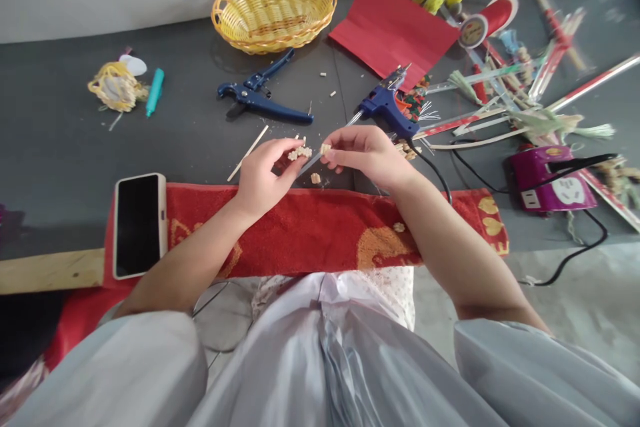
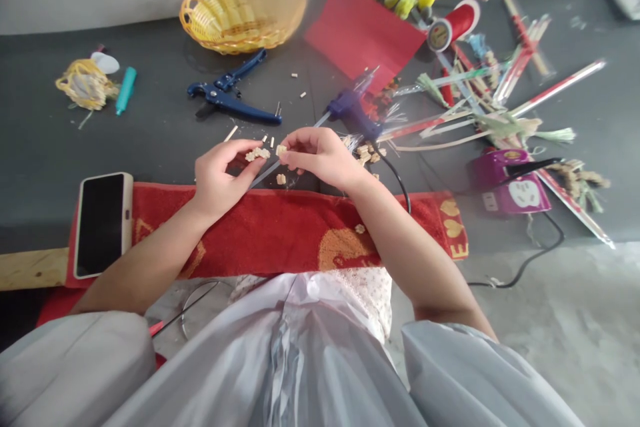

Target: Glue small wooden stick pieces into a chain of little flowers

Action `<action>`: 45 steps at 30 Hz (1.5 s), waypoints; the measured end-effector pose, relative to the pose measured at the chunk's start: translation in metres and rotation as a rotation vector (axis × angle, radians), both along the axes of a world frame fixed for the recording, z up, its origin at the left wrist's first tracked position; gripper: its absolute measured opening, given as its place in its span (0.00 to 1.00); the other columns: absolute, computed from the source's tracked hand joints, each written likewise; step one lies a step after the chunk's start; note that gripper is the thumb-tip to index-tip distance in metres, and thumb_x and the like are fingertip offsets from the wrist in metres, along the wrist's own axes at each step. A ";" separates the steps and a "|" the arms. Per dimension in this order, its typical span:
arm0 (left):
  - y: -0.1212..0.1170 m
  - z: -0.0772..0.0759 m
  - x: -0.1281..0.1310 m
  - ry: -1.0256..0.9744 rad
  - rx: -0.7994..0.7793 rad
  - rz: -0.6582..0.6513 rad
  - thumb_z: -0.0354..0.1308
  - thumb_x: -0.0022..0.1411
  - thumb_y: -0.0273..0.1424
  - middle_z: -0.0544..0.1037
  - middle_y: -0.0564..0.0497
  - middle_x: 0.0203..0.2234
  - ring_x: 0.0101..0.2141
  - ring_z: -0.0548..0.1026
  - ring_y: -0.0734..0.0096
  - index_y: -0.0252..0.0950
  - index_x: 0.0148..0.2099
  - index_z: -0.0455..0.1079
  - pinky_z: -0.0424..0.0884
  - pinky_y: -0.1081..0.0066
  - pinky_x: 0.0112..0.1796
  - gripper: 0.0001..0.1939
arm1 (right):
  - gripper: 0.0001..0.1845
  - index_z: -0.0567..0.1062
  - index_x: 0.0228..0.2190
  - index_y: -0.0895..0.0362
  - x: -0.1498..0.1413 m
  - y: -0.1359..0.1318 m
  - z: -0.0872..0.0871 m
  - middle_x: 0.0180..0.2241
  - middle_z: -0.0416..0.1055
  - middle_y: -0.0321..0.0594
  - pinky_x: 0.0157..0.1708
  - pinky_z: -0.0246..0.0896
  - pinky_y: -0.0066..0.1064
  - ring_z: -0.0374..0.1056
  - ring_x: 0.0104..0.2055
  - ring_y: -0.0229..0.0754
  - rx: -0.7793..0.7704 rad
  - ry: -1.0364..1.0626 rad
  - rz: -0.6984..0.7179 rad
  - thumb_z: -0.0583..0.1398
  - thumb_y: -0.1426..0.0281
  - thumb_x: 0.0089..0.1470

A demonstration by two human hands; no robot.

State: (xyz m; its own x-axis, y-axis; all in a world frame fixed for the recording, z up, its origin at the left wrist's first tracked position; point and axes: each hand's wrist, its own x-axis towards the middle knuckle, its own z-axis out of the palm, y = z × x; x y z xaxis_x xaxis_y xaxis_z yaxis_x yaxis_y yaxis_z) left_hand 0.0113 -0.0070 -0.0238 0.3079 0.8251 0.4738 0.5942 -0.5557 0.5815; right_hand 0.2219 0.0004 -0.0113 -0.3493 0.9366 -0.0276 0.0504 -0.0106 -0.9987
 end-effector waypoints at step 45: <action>0.000 0.001 0.003 0.110 -0.057 -0.058 0.59 0.62 0.33 0.79 0.50 0.35 0.32 0.75 0.73 0.36 0.42 0.73 0.73 0.71 0.35 0.07 | 0.08 0.80 0.34 0.57 -0.007 -0.005 -0.017 0.32 0.79 0.40 0.35 0.72 0.32 0.74 0.32 0.40 0.414 -0.342 -0.065 0.65 0.70 0.50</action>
